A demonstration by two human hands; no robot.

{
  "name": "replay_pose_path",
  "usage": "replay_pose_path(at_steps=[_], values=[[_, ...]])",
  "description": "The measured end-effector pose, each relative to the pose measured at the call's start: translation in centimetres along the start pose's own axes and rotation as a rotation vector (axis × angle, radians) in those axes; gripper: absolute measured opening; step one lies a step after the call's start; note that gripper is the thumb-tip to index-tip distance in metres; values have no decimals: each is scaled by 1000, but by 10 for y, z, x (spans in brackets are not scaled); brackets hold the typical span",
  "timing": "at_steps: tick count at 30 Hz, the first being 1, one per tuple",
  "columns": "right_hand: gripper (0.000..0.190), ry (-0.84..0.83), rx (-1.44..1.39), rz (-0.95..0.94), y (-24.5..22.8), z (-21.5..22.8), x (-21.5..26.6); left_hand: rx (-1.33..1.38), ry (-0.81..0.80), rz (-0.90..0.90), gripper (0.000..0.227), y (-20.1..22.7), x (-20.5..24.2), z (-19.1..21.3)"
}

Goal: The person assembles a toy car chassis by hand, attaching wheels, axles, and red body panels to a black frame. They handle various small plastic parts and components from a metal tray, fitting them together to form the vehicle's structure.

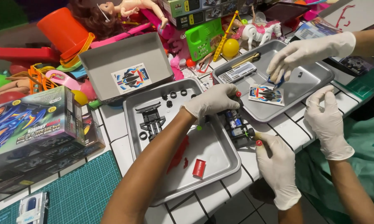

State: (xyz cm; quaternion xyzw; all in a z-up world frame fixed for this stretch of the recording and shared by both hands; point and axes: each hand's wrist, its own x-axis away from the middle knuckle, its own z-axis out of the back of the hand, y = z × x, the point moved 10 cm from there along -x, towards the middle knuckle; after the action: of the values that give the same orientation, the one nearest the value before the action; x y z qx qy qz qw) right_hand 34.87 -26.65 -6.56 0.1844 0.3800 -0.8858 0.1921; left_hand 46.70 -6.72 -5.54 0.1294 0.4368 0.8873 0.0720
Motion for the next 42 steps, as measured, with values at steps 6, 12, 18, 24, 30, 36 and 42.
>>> replay_pose_path(at_steps=[6, 12, 18, 24, 30, 36, 42], values=[[41, -60, -200, -396, 10, 7, 10, 279, 90, -90, 32, -20, -10, 5], [21, 196, -685, -570, 12, 15, 2, 383, 175, 25, 14, 24, 26, 28], [28, 282, -804, -438, 26, 18, -14, 340, 350, -1, 28, 18, 23, 29], [21, 382, -834, -479, 68, 28, -24, 471, 434, 20, 32, 26, 13, 21], [21, 450, -948, -498, 101, 31, -29, 550, 421, 5, 36, 59, 23, 13], [15, 474, -1005, -430, 121, 40, -49, 691, 426, -75, 56, 61, 5, 12], [14, 337, -1143, -353, 117, 35, -44, 360, 625, -161, 50, 47, 69, 71]])
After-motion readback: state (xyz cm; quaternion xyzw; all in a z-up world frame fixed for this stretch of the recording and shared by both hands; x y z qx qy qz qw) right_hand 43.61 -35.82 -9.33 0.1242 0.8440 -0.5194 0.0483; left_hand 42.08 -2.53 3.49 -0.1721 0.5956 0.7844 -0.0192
